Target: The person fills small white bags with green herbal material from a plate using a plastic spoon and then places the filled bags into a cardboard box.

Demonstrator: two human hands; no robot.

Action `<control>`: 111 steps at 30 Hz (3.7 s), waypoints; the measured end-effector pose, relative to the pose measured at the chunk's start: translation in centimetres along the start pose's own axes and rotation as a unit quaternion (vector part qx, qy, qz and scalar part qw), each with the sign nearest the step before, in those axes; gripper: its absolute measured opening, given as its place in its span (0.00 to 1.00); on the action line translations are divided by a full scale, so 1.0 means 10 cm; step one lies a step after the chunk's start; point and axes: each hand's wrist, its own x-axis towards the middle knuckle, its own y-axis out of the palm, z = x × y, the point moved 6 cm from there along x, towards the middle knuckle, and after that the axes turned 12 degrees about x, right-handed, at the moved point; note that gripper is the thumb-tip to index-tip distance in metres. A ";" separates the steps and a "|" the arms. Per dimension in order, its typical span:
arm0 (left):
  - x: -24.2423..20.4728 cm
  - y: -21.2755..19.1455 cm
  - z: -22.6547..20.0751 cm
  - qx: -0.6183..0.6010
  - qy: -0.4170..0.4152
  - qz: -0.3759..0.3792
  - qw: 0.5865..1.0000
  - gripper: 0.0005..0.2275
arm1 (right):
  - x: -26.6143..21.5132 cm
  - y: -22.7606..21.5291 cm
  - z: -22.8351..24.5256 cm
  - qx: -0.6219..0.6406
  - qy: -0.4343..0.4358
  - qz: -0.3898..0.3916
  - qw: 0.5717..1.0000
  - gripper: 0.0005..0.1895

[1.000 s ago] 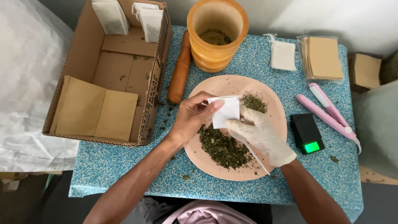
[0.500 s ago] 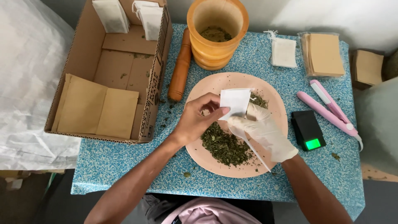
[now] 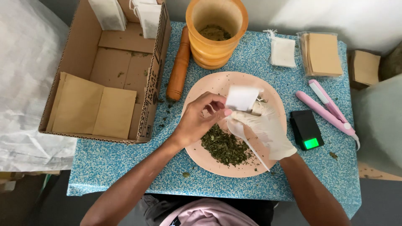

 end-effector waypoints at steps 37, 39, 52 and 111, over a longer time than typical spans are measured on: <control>0.04 0.00 -0.12 0.013 -0.005 0.098 0.995 0.08 | 0.05 -0.02 0.13 -0.049 -0.094 0.007 0.994 0.12; 0.05 -0.02 -0.16 0.016 -0.003 0.099 0.995 0.08 | 0.09 -0.07 0.04 -0.047 -0.105 0.007 0.993 0.12; 0.02 -0.01 -0.24 0.009 0.006 0.120 0.993 0.06 | 0.34 -0.38 -0.37 0.006 -0.046 -0.028 0.999 0.13; 0.02 0.02 0.06 -0.014 -0.100 0.065 0.993 0.10 | -0.26 -2.05 0.32 -0.303 -0.288 -0.179 0.891 0.16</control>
